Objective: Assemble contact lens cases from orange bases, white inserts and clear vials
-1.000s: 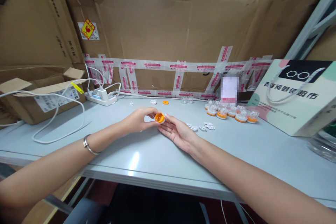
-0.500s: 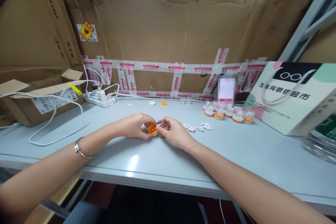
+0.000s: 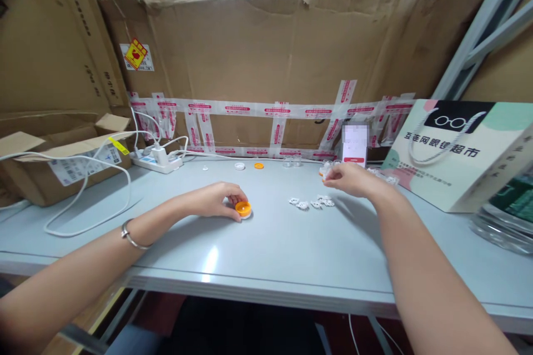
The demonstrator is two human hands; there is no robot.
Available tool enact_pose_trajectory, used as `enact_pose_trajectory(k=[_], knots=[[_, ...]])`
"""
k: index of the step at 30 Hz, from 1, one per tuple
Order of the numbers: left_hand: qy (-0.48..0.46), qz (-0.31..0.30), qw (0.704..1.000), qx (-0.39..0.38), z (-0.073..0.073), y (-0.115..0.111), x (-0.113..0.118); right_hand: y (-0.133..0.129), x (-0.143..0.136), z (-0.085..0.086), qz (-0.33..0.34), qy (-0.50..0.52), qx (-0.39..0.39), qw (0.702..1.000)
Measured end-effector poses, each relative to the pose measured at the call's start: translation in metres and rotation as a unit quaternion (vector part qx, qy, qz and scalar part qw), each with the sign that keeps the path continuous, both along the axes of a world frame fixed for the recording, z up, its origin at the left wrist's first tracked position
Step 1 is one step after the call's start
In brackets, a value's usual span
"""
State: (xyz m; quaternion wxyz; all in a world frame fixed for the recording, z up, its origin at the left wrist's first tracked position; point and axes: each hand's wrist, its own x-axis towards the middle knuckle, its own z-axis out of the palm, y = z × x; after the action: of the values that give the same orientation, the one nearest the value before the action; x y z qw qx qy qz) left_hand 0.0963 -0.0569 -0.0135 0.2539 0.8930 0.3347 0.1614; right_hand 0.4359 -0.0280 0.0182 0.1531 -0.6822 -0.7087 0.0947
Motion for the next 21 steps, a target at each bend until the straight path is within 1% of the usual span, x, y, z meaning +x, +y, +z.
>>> enact_pose_trajectory(k=[3,5,9,16,21], knots=[[-0.012,-0.006,1.0,-0.017,0.0,0.0,-0.001,0.001,0.008,-0.005,0.038,-0.022,-0.073,0.996],[-0.013,-0.011,0.999,-0.032,0.001,0.001,-0.002,0.001,0.007,-0.007,0.054,-0.032,-0.096,0.993],[-0.011,-0.013,0.998,-0.054,0.002,0.002,-0.006,0.004,0.006,-0.011,0.065,-0.041,-0.108,0.991],[0.002,-0.022,1.0,-0.006,0.009,-0.001,-0.009,0.012,0.014,-0.02,0.084,-0.044,-0.134,0.986],[0.018,-0.009,1.0,0.0,0.009,0.0,-0.009,0.013,0.011,-0.02,0.079,-0.049,-0.133,0.987]])
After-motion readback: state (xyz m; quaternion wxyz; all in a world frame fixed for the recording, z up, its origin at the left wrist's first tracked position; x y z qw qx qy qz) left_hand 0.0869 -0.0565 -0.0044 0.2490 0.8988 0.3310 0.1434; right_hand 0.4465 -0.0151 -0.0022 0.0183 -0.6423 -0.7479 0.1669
